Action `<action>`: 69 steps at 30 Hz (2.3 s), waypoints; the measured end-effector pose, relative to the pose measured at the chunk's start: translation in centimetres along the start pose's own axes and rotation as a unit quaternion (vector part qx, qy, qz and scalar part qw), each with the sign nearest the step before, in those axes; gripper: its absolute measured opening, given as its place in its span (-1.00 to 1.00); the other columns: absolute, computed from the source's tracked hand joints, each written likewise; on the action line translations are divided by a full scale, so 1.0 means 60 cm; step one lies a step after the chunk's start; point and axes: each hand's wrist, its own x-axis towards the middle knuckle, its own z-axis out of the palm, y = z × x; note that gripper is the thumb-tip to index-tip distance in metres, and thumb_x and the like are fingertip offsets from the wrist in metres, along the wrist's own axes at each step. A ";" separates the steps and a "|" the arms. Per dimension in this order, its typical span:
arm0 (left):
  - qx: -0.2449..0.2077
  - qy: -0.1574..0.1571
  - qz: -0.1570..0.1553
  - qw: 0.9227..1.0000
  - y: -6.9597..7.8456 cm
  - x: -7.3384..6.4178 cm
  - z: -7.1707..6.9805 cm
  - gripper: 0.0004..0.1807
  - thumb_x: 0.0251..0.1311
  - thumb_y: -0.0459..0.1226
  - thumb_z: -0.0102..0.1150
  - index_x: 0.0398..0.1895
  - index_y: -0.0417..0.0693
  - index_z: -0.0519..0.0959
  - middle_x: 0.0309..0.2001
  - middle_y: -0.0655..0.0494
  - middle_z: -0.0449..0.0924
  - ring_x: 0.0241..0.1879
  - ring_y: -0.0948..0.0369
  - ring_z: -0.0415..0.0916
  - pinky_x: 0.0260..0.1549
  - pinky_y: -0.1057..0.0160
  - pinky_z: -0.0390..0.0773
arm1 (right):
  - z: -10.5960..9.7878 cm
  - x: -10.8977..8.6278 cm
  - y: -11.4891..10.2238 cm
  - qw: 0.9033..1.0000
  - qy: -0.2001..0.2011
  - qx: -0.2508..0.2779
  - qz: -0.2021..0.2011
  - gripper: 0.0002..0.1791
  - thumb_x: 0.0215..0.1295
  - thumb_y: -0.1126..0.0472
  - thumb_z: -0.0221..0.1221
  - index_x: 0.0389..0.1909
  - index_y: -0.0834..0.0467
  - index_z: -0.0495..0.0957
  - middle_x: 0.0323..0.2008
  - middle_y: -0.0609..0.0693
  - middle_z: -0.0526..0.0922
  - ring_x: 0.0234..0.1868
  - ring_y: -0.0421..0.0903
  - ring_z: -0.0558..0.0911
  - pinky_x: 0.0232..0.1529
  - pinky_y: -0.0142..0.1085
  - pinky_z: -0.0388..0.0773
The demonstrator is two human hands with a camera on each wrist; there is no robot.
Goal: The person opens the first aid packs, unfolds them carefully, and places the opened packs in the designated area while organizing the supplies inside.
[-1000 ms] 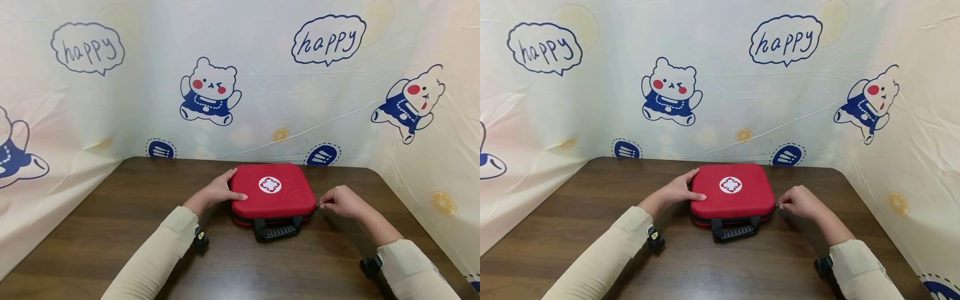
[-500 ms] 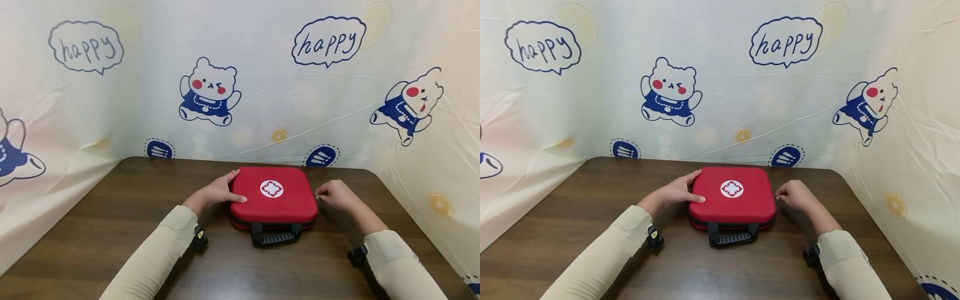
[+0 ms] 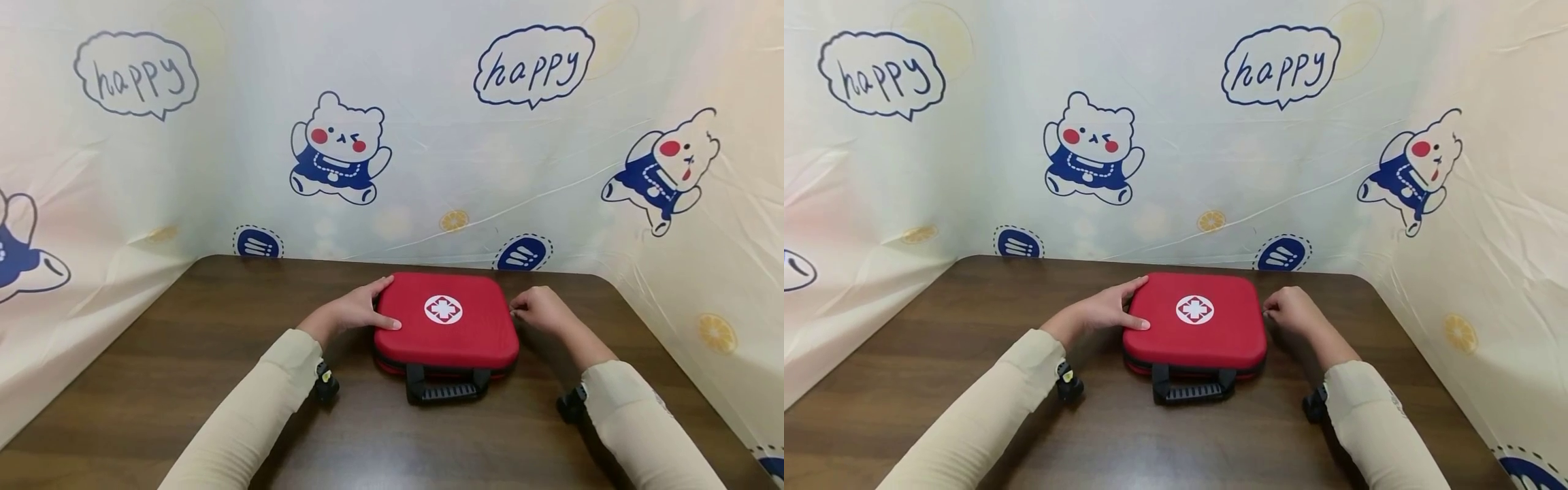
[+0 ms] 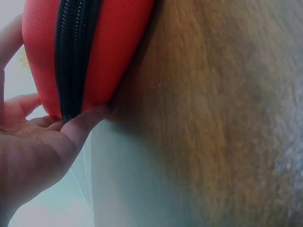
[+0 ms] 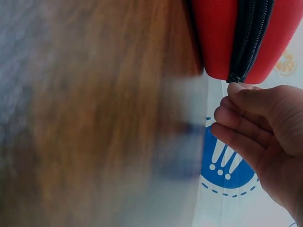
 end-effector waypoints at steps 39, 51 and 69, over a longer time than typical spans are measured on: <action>0.071 0.045 0.055 0.995 0.006 -0.027 0.010 -0.21 -0.03 -0.11 0.49 0.33 -0.05 0.42 0.16 -0.02 0.43 0.10 0.01 0.45 -0.15 0.15 0.63 | 0.002 0.001 0.020 0.995 -0.015 0.024 0.097 -0.89 0.17 0.39 0.24 -0.35 0.31 0.72 -0.46 0.05 0.71 -0.42 -0.07 0.58 -0.29 -0.12 0.60; 0.063 0.185 0.016 0.981 -0.011 -0.021 -0.008 -0.60 0.06 -0.15 0.45 -0.06 -0.08 0.61 -0.22 0.03 0.60 -0.31 0.09 0.53 -0.45 0.22 0.63 | -0.014 -0.028 0.001 0.989 -0.072 0.098 0.081 -0.90 0.17 0.40 0.28 -0.47 0.18 0.70 -0.61 -0.10 0.62 -0.55 -0.22 0.48 -0.50 -0.35 0.50; 0.054 0.223 0.009 0.973 -0.013 -0.014 0.005 -0.36 0.03 -0.09 0.46 0.20 -0.11 0.54 0.11 -0.08 0.54 0.01 0.01 0.55 -0.15 0.12 0.65 | -0.018 -0.058 -0.031 0.945 -0.157 0.270 0.100 -0.95 0.20 0.40 0.29 -0.39 0.35 0.67 -0.43 0.06 0.67 -0.46 -0.05 0.68 -0.37 -0.24 0.69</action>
